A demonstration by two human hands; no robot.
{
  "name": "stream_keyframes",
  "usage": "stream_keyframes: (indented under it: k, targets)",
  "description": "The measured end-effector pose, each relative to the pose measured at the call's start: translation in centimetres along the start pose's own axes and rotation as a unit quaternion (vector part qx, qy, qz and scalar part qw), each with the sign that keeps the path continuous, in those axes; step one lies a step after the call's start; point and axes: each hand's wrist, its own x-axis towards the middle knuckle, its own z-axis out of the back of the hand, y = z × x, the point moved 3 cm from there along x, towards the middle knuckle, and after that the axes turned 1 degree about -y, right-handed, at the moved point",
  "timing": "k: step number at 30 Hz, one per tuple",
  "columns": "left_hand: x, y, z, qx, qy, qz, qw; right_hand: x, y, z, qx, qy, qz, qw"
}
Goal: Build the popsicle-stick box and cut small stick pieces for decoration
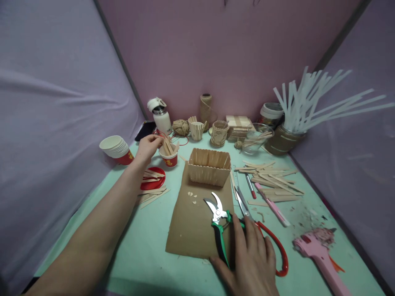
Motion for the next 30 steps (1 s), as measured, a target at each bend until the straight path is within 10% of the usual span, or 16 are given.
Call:
stream_keyframes:
  k: [10,18,25,30]
  targets:
    - [0.9,-2.4,0.7,-0.112,-0.066,-0.064,0.989,0.1,0.1,0.1,0.007,0.031,-0.021,0.999]
    - [-3.3,-7.6,3.2,-0.356,-0.199,-0.137,0.903,0.2,0.3,1.0,0.054,0.029,-0.055,0.997]
    - [-13.3,-7.2,0.2,-0.366,0.123,0.164,0.908,-1.2,-0.5,2.3,0.123,0.011,-0.073,0.990]
    - [-18.6,-4.2,-1.4,-0.357,0.191,0.302,0.863,-2.7,-1.0,2.6,0.258,0.058,-0.147,0.953]
